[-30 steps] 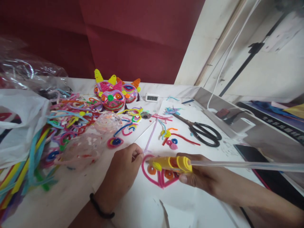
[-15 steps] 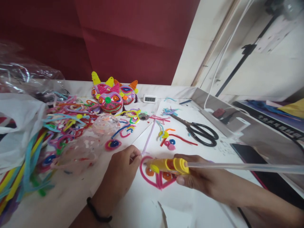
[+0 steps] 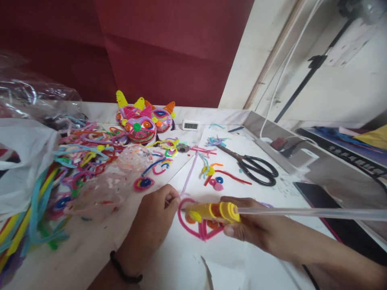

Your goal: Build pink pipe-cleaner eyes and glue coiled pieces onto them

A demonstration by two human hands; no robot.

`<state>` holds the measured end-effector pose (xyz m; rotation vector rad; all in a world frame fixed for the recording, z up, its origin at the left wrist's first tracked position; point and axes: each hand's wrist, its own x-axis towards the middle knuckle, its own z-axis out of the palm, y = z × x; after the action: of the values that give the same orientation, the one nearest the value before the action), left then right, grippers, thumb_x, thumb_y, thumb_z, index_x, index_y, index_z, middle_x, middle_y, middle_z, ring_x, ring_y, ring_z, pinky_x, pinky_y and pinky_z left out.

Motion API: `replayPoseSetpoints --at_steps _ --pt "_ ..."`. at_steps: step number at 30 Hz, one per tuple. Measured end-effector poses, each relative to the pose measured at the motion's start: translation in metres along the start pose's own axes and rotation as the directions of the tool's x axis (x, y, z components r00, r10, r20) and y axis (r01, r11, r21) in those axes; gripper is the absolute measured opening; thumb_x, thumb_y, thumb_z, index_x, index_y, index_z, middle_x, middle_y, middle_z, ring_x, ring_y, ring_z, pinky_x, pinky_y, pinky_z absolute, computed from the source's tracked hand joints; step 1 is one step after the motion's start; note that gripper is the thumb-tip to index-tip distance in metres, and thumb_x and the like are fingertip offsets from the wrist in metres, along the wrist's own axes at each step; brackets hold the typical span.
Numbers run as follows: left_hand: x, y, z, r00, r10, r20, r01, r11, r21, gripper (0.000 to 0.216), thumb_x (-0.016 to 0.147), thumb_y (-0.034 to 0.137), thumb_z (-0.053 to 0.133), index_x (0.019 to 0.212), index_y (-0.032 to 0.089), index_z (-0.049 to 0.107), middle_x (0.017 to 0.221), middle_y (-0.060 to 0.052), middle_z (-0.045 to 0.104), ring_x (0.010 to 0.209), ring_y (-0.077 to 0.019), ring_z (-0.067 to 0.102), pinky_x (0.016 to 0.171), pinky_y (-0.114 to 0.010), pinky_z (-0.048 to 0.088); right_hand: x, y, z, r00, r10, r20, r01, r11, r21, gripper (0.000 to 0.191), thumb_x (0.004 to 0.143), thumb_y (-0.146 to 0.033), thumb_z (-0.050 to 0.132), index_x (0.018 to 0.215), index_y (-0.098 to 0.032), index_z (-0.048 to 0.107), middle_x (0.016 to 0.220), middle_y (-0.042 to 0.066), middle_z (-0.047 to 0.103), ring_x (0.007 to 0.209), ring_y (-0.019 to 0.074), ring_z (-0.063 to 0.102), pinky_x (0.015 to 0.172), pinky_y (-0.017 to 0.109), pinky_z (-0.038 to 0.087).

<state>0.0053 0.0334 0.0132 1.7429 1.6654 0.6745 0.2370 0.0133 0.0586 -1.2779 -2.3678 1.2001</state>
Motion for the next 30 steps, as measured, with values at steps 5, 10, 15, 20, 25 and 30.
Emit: replayPoseSetpoints --at_steps 5,10,15,20,25,30 --pt "0.0005 0.0021 -0.0008 1.000 -0.020 0.003 0.020 1.000 0.001 0.011 0.077 0.025 0.047 0.070 0.021 0.056 0.053 0.006 0.053 0.049 -0.0125 0.051 0.053 -0.023 0.035 -0.0009 0.0037 0.0007 1.000 0.030 -0.006 -0.030 1.000 -0.007 0.040 0.093 -0.047 0.047 0.123 -0.023 0.057 0.126 0.007 0.055 0.111 0.0245 0.051 0.096 0.037 0.040" --pt "0.0005 0.0021 -0.0005 1.000 -0.014 0.003 0.014 1.000 -0.012 0.011 0.077 0.025 0.047 0.072 0.021 0.056 0.055 0.005 0.054 0.050 -0.0127 0.052 0.053 -0.023 0.035 -0.0001 0.0041 0.0007 0.999 0.034 -0.014 -0.034 0.999 -0.006 0.041 0.092 -0.048 0.047 0.121 -0.021 0.058 0.126 0.009 0.055 0.111 0.0255 0.051 0.096 0.038 0.041" --pt "-0.0005 0.0011 -0.0011 1.000 0.001 0.003 -0.001 1.000 0.001 0.011 0.077 0.024 0.047 0.070 0.021 0.056 0.054 0.005 0.053 0.050 -0.0126 0.050 0.052 -0.023 0.034 0.0004 -0.0002 0.0011 1.000 -0.030 -0.003 0.030 0.999 0.024 0.034 0.093 -0.042 0.049 0.119 -0.023 0.059 0.118 0.006 0.059 0.101 0.0220 0.056 0.089 0.033 0.044" --pt "-0.0001 0.0028 -0.0018 1.000 -0.017 0.008 0.017 1.000 0.004 0.010 0.076 0.023 0.047 0.071 0.022 0.055 0.052 0.006 0.053 0.049 -0.0129 0.051 0.053 -0.023 0.035 0.0007 -0.0031 0.0015 1.000 -0.023 -0.001 0.023 1.000 0.011 0.033 0.094 -0.043 0.047 0.117 -0.022 0.059 0.115 0.006 0.060 0.098 0.0218 0.057 0.085 0.032 0.045" --pt "0.0000 0.0032 -0.0014 1.000 -0.011 0.006 0.011 1.000 0.006 0.011 0.076 0.025 0.047 0.070 0.022 0.055 0.053 0.006 0.054 0.049 -0.0129 0.051 0.053 -0.023 0.034 0.0010 -0.0026 -0.0001 0.999 -0.037 -0.005 0.037 0.999 0.018 0.030 0.093 -0.041 0.050 0.114 -0.023 0.061 0.117 0.005 0.059 0.101 0.0214 0.056 0.088 0.031 0.044" --pt "0.0000 0.0039 -0.0018 1.000 -0.021 0.003 0.021 1.000 -0.001 0.011 0.077 0.026 0.047 0.070 0.022 0.055 0.053 0.006 0.053 0.049 -0.0128 0.051 0.053 -0.022 0.034 0.0005 0.0016 -0.0001 1.000 0.007 -0.013 -0.007 1.000 -0.004 0.039 0.093 -0.044 0.048 0.126 -0.024 0.055 0.125 0.007 0.055 0.110 0.0245 0.051 0.095 0.037 0.041"
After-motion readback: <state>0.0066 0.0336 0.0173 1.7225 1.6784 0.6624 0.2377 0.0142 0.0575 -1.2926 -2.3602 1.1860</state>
